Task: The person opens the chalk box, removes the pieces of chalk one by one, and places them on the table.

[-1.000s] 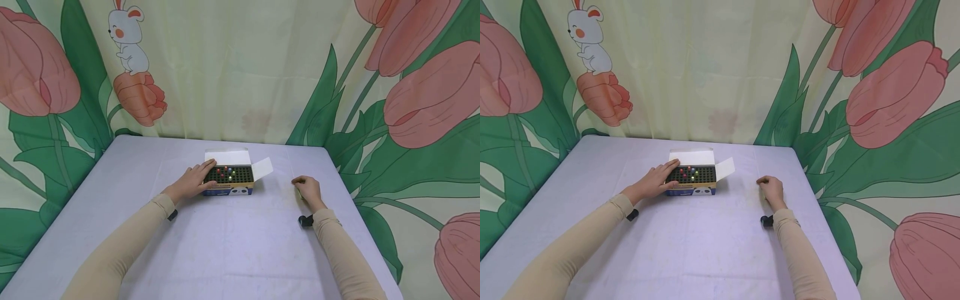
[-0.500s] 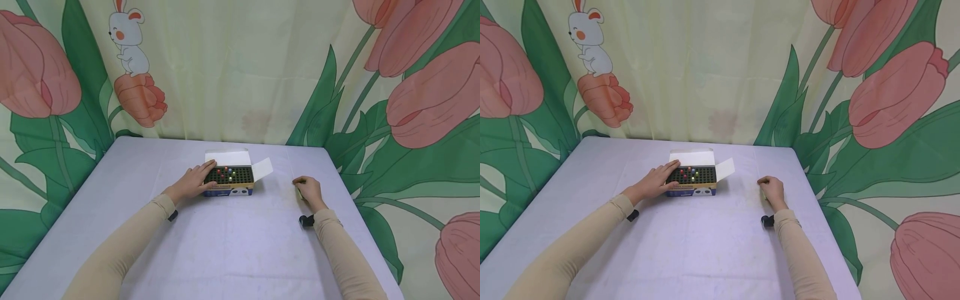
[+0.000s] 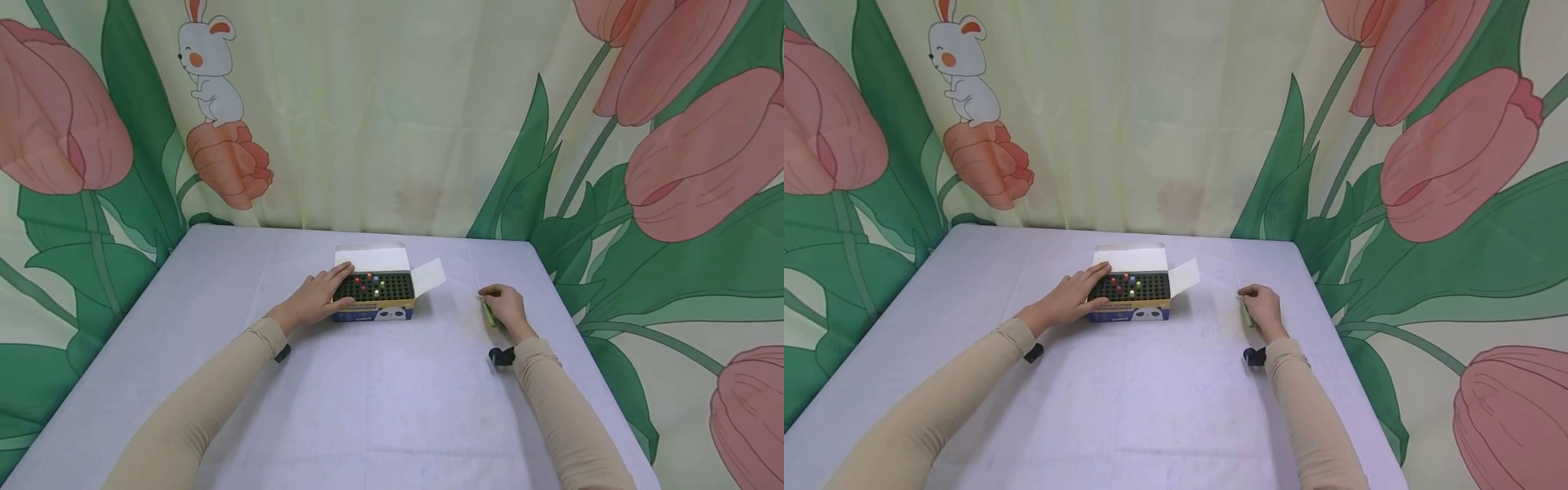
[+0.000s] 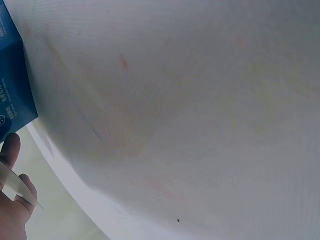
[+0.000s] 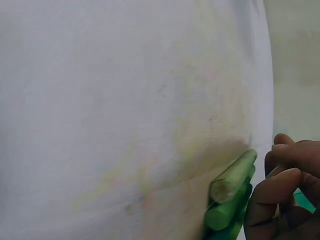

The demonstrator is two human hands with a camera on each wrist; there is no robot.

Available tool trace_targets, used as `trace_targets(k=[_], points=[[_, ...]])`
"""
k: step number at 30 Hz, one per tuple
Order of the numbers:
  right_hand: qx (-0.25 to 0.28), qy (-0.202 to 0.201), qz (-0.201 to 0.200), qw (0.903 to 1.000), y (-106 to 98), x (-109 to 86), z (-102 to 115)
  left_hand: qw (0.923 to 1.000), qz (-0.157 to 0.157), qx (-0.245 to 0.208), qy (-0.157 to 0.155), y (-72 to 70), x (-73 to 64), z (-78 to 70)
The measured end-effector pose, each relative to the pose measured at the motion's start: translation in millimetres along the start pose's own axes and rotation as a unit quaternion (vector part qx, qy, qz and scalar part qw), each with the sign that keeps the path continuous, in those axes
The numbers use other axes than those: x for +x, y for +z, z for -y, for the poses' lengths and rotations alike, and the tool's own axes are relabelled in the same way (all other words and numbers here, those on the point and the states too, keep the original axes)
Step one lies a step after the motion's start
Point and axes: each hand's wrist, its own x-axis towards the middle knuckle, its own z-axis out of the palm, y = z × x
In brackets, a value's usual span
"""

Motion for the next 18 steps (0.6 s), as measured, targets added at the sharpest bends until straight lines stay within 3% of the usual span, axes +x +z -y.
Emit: trace_targets(k=[7,18], points=[[0.028,0.008,-0.009,0.9996,-10,3.0,12,1.0,0.0,-0.006,0.004,-1.2,-1.5,-0.1],[0.054,-0.042,-0.04,0.9969,-20,3.2,55,1.0,0.0,-0.003,0.001,-2.2,-2.6,-1.3]])
